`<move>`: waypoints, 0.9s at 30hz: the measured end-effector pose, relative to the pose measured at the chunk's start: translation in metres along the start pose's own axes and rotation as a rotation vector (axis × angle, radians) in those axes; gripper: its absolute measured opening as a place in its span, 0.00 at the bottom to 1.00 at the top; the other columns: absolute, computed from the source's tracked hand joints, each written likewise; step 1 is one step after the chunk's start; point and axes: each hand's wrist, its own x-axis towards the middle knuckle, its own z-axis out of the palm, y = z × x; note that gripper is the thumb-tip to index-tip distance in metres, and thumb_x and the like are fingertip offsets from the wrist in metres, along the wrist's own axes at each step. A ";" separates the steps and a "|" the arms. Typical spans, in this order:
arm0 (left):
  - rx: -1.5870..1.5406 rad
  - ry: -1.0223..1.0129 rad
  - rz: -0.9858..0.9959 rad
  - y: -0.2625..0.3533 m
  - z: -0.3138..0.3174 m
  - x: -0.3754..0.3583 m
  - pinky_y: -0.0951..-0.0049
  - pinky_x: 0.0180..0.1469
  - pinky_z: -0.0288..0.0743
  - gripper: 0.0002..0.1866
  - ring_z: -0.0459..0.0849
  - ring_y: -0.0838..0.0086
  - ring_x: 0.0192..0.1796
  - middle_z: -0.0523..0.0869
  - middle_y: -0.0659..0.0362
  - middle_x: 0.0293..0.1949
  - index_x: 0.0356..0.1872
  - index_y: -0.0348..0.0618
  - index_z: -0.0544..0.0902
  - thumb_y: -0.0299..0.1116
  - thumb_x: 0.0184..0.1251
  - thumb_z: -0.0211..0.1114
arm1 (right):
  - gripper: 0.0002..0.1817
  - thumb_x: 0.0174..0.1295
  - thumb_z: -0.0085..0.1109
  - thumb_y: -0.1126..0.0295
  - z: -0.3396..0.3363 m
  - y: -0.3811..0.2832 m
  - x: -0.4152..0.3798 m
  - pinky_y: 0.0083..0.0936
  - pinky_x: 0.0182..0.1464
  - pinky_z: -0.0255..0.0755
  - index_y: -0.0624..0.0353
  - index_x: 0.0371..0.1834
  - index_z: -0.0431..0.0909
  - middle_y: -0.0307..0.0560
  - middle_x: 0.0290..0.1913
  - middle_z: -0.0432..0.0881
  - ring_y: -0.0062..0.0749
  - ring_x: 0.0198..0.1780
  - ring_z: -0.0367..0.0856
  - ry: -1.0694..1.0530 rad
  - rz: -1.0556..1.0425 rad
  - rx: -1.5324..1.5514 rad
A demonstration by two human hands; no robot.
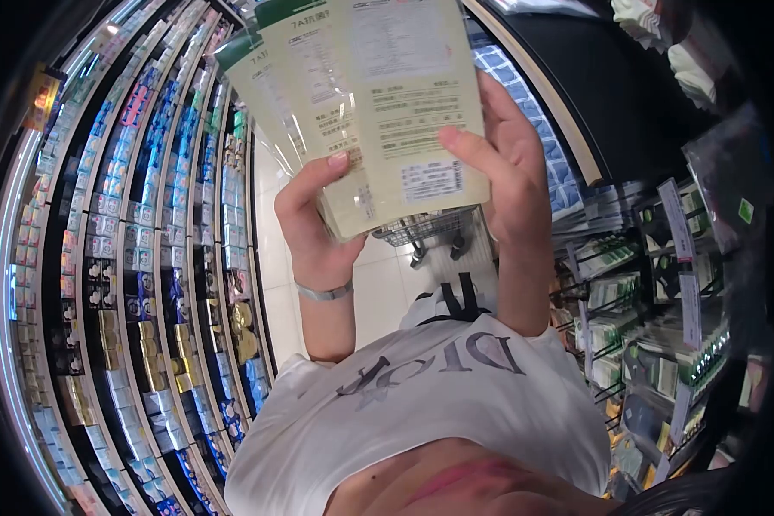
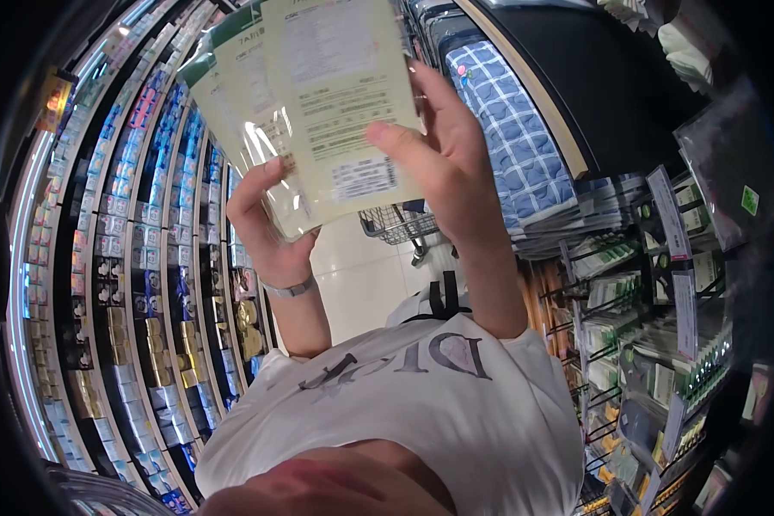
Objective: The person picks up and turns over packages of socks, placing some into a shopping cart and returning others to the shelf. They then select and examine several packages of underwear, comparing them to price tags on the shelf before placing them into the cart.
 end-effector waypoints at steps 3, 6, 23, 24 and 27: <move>-0.206 0.157 -0.192 0.010 0.008 0.006 0.55 0.64 0.79 0.26 0.84 0.56 0.57 0.83 0.49 0.55 0.63 0.38 0.76 0.31 0.63 0.68 | 0.30 0.66 0.58 0.81 -0.006 -0.012 -0.005 0.24 0.59 0.77 0.72 0.72 0.67 0.54 0.59 0.81 0.28 0.56 0.83 0.193 -0.189 -0.124; -0.284 0.232 -0.280 0.005 0.019 0.012 0.55 0.63 0.79 0.23 0.85 0.55 0.55 0.84 0.49 0.52 0.62 0.37 0.77 0.29 0.65 0.65 | 0.27 0.65 0.58 0.82 0.010 -0.026 -0.014 0.26 0.53 0.79 0.68 0.70 0.73 0.53 0.59 0.77 0.32 0.54 0.81 0.235 -0.391 -0.660; -0.823 -0.129 -0.370 -0.012 0.073 0.015 0.46 0.63 0.81 0.45 0.81 0.44 0.63 0.75 0.34 0.65 0.76 0.32 0.59 0.43 0.59 0.62 | 0.29 0.51 0.69 0.74 0.008 -0.008 -0.045 0.33 0.57 0.64 0.60 0.61 0.82 0.41 0.65 0.79 0.37 0.58 0.75 -0.239 -0.508 -1.137; -0.864 -0.246 -0.363 -0.022 0.065 0.018 0.41 0.66 0.78 0.48 0.77 0.40 0.66 0.71 0.33 0.68 0.78 0.35 0.56 0.45 0.58 0.62 | 0.28 0.51 0.69 0.74 0.008 -0.009 -0.045 0.33 0.57 0.64 0.60 0.60 0.83 0.40 0.64 0.80 0.36 0.58 0.75 -0.236 -0.521 -1.140; -0.909 -0.316 -0.343 -0.037 0.053 0.016 0.38 0.70 0.74 0.51 0.73 0.37 0.70 0.68 0.31 0.70 0.80 0.36 0.53 0.44 0.54 0.63 | 0.23 0.51 0.68 0.76 0.004 -0.011 -0.045 0.31 0.55 0.65 0.60 0.55 0.86 0.39 0.62 0.82 0.33 0.58 0.77 -0.220 -0.542 -1.099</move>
